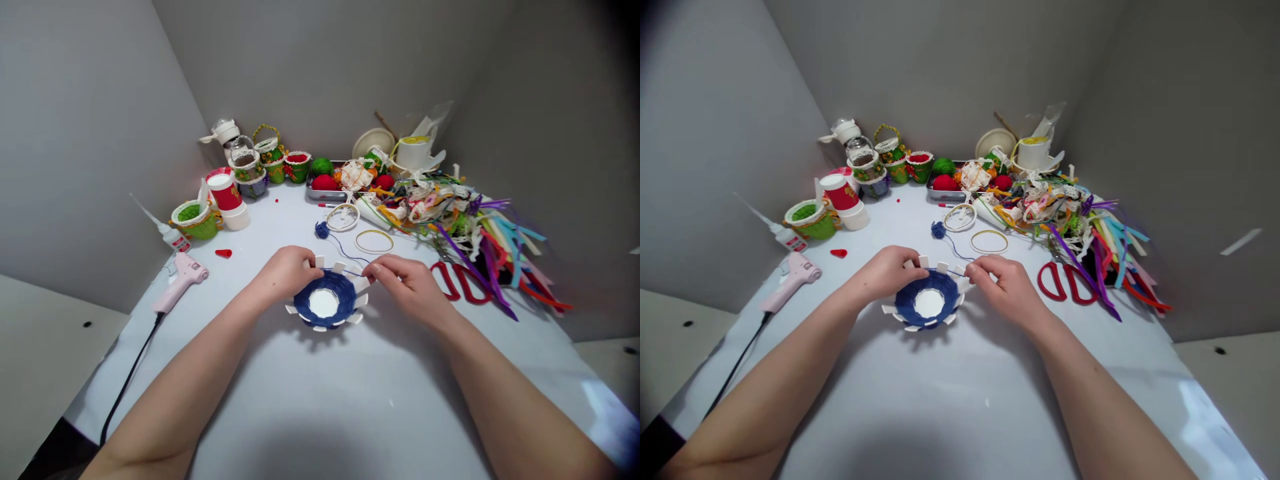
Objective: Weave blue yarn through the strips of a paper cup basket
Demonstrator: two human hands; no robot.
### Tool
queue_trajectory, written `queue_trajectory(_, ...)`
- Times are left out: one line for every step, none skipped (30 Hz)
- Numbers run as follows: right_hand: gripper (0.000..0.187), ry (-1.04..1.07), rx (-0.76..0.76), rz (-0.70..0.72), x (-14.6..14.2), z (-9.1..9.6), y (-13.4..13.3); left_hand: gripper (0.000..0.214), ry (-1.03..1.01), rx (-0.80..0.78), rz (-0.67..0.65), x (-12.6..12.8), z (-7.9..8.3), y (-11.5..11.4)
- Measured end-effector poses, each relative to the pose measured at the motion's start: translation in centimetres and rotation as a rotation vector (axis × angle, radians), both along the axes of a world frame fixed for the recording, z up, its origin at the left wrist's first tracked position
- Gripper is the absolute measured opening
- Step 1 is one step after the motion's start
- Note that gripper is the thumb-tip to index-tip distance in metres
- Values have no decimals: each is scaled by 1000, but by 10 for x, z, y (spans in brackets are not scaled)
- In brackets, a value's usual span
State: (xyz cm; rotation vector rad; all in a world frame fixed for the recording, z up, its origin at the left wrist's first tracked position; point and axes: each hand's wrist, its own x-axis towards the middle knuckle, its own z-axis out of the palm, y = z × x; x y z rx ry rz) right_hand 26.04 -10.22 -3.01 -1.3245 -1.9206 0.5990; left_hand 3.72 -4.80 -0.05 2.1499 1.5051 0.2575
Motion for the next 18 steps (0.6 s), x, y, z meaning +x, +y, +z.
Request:
queue_trajectory(32, 8, -18, -11, -2, -2, 0, 23, -26, -9, 19, 0, -1, 1)
queue_trajectory(32, 11, -39, -17, -3, -3, 1, 24, -53, -15, 37, -1, -2, 2)
queue_trajectory(33, 9, -63, -17, -5, -5, 1, 25, -78, -20, 51, -1, -4, 3)
queue_trajectory(34, 1, -86, -10, -6, -7, 1, 25, -101, -25, 61, -2, -5, 4)
queue_trajectory(34, -11, -106, 1, -8, -9, 1, 25, -120, -31, 66, -3, -7, 5)
queue_trajectory(34, -26, -121, 11, -9, -10, 2, 25, -137, -39, 67, -3, -10, 6)
queue_trajectory(34, -42, -129, 18, -10, -11, 2, 25, -152, -49, 62, -3, -12, 7)
queue_trajectory(34, -56, -130, 22, -10, -12, 2, 25, -166, -61, 53, -3, -13, 8)
queue_trajectory(32, -67, -129, 26, -10, -13, 3, 25, -180, -73, 44, -4, -14, 9)
queue_trajectory(31, -77, -126, 30, -10, -13, 3, 26, -194, -83, 32, -4, -15, 9)
queue_trajectory(29, -85, -124, 32, -10, -13, 3, 28, -205, -90, 20, -4, -16, 9)
queue_trajectory(27, -91, -123, 34, -10, -13, 3, 30, -213, -95, 7, -4, -16, 9)
queue_trajectory(26, -95, -122, 35, -10, -13, 4, 32, -217, -96, -4, -4, -16, 9)
queue_trajectory(25, -97, -122, 34, -10, -13, 4, 33, -217, -97, -12, -5, -16, 10)
queue_trajectory(25, -97, -121, 31, -10, -13, 4, 35, -215, -99, -14, -5, -16, 10)
queue_trajectory(25, -97, -120, 25, -10, -12, 3, 36, -213, -104, -11, -5, -16, 10)
queue_trajectory(25, -98, -119, 17, -10, -12, 4, 36, -212, -109, -3, -5, -17, 10)
queue_trajectory(26, -99, -119, 9, -11, -12, 4, 36, -212, -112, 6, -5, -17, 10)
